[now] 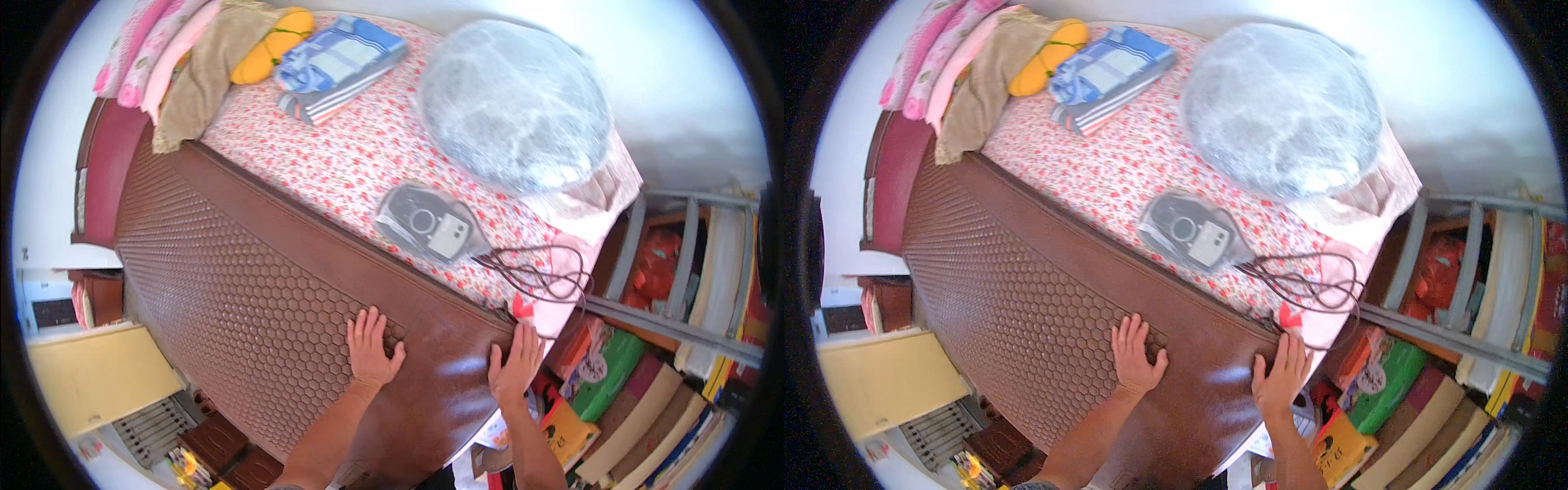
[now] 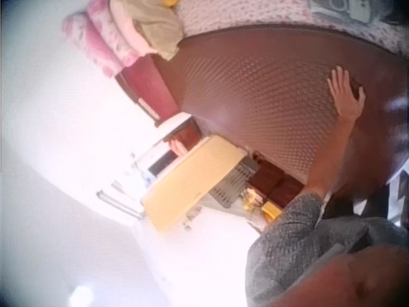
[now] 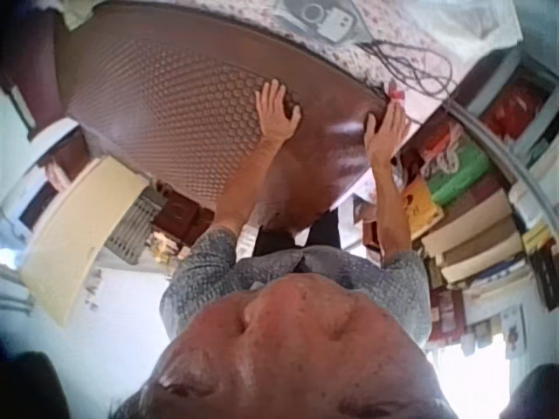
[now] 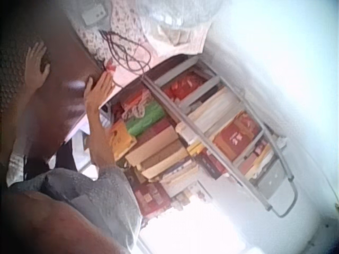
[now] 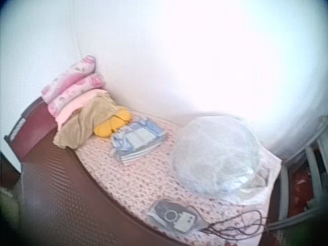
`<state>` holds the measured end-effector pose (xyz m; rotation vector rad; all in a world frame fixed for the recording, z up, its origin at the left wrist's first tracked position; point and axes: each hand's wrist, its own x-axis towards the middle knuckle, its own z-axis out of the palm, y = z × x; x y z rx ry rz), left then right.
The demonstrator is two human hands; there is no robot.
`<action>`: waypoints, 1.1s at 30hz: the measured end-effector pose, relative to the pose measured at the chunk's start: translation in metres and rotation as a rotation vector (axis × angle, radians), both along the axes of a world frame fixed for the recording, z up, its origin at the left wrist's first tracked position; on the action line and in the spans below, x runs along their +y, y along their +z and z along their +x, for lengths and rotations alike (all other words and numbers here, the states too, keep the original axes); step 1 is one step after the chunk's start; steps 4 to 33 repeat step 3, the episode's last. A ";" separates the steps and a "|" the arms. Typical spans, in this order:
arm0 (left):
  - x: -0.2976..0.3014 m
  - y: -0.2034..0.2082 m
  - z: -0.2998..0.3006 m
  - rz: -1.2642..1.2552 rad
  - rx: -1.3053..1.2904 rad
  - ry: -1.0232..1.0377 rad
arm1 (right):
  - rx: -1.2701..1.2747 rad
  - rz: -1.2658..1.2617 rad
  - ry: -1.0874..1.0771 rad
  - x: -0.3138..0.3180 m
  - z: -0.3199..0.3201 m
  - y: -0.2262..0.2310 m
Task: The person fastens the strap buckle of a traction brace, carries and places it onto a bed in another room, transports a heating mat onto a bed, and arranges a wrapped cushion, folded cloths, and a controller on the bed.
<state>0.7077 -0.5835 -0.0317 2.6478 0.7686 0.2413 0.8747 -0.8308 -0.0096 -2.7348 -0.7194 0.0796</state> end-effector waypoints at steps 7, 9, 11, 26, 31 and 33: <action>0.006 0.001 -0.009 -0.024 0.025 0.014 | -0.075 0.002 0.011 0.006 -0.017 -0.015; 0.006 0.001 -0.009 -0.024 0.025 0.014 | -0.075 0.002 0.011 0.006 -0.017 -0.015; 0.006 0.001 -0.009 -0.024 0.025 0.014 | -0.075 0.002 0.011 0.006 -0.017 -0.015; 0.006 0.001 -0.009 -0.024 0.025 0.014 | -0.075 0.002 0.011 0.006 -0.017 -0.015; 0.006 0.001 -0.009 -0.024 0.025 0.014 | -0.075 0.002 0.011 0.006 -0.017 -0.015; 0.006 0.001 -0.009 -0.024 0.025 0.014 | -0.075 0.002 0.011 0.006 -0.017 -0.015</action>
